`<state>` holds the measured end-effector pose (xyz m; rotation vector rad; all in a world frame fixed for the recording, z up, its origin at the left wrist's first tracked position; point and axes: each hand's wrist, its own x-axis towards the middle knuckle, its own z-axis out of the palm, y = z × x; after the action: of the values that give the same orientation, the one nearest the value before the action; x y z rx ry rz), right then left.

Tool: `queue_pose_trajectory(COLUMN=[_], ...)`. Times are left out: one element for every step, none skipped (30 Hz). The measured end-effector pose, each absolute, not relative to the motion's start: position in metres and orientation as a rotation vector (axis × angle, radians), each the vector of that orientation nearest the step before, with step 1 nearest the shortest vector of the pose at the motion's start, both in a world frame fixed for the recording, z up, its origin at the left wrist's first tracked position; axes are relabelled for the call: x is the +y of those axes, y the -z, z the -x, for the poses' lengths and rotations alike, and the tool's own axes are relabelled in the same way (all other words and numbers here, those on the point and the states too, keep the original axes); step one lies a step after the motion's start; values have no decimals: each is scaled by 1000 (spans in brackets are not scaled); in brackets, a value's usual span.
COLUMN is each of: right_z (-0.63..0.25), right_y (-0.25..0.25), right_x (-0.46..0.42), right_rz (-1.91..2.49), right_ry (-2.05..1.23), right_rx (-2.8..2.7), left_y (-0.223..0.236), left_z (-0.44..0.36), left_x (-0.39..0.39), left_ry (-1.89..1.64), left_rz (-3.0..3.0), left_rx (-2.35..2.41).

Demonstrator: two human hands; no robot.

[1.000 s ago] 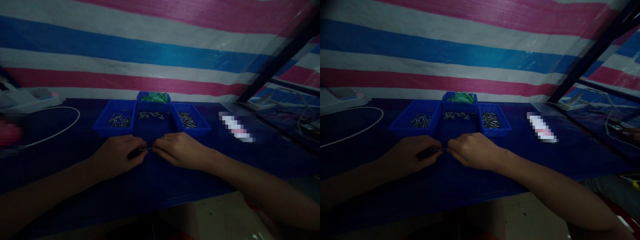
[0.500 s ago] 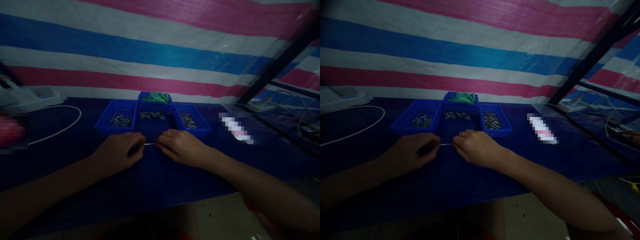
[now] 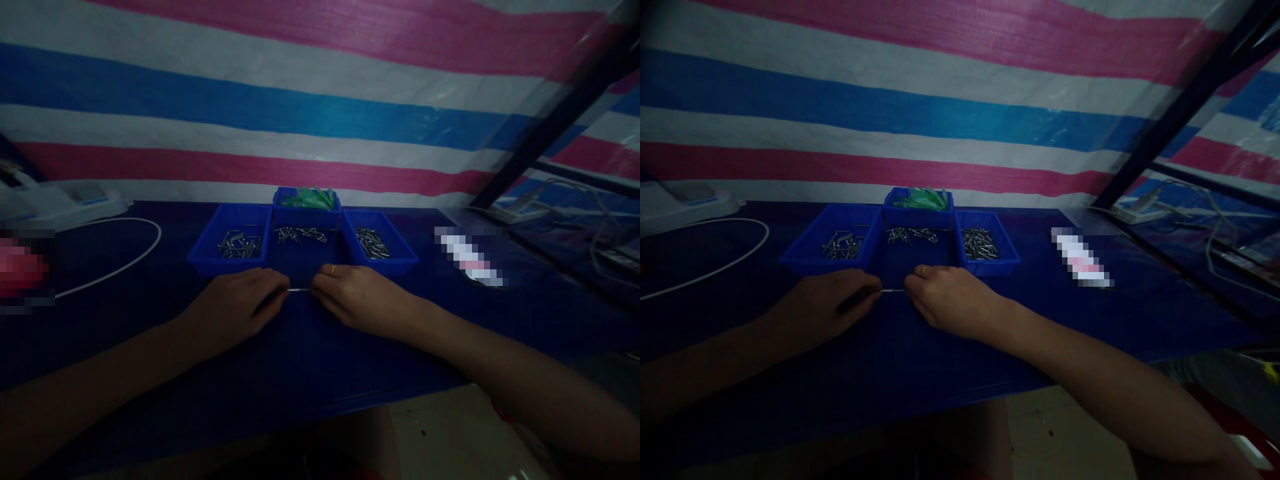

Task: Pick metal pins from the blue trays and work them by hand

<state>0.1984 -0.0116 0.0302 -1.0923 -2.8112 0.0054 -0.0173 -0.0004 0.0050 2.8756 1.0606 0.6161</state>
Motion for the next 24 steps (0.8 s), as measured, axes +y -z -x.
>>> queue_pose_trajectory(right_z=[-198,-198,-198,-197,-197,-197,-196,-196,-195,-195,-194,-194,-194,-194,-195,-195,-196,-196,-197,-197,-197,-197,-197,-196], right_y=[-31,-32,-32,-32,-32,-32,-32,-32,-32,-32,-32,-32,-32,-32,-33,-33,-33,-33,-33,-32,-31,-30,-29,-28], right_x=[-12,-12,-13,-14,-14,-15,-16,-16,-17,-17,-18,-18,-18,-18,-17,-17,-16,-15,-15,-14,-14,-13,-13,-13], right_rz=[1113,1132,1145,1149,1143,1133,1115,1095,1073,1053,1032,1016,1007,1009,1014,1024,1037,1048,1056,1061,1060,1053,1036,1018], right_ry=[6,17,26,32,36,38,41,45,47,47,46,44,43,46,53,63,75,83,90,92,90,84,72,57], right_rx=[-2787,-2766,-2748,-2736,-2730,-2727,-2726,-2725,-2723,-2720,-2716,-2711,-2710,-2710,-2711,-2713,-2716,-2721,-2729,-2742,-2762,-2786,-2812,-2833], left_y=[-5,-6,-6,-6,-6,-6,-6,-6,-6,-6,-6,-6,-6,-6,-6,-6,-6,-7,-8,-9,-10,-11,-12,-12], left_z=[17,17,17,17,17,17,17,17,17,16,16,16,16,16,16,17,17,17,17,17,18,17,17,17], left_x=[0,0,0,0,0,0,0,0,0,-1,-1,-2,-2,-2,-3,-3,-3,-3,-3,-3,-3,-4,-4,-5], left_ry=[-582,-551,-521,-500,-483,-474,-470,-467,-463,-463,-463,-470,-473,-481,-487,-489,-494,-511,-541,-582,-625,-666,-696,-706], left_rz=[-2864,-2856,-2854,-2856,-2863,-2872,-2882,-2893,-2903,-2911,-2915,-2915,-2910,-2902,-2892,-2880,-2867,-2856,-2847,-2842,-2839,-2843,-2853,-2868], left_rx=[1076,1092,1098,1100,1095,1086,1074,1060,1048,1037,1025,1018,1012,1011,1019,1036,1060,1080,1093,1092,1079,1054,1024,995])
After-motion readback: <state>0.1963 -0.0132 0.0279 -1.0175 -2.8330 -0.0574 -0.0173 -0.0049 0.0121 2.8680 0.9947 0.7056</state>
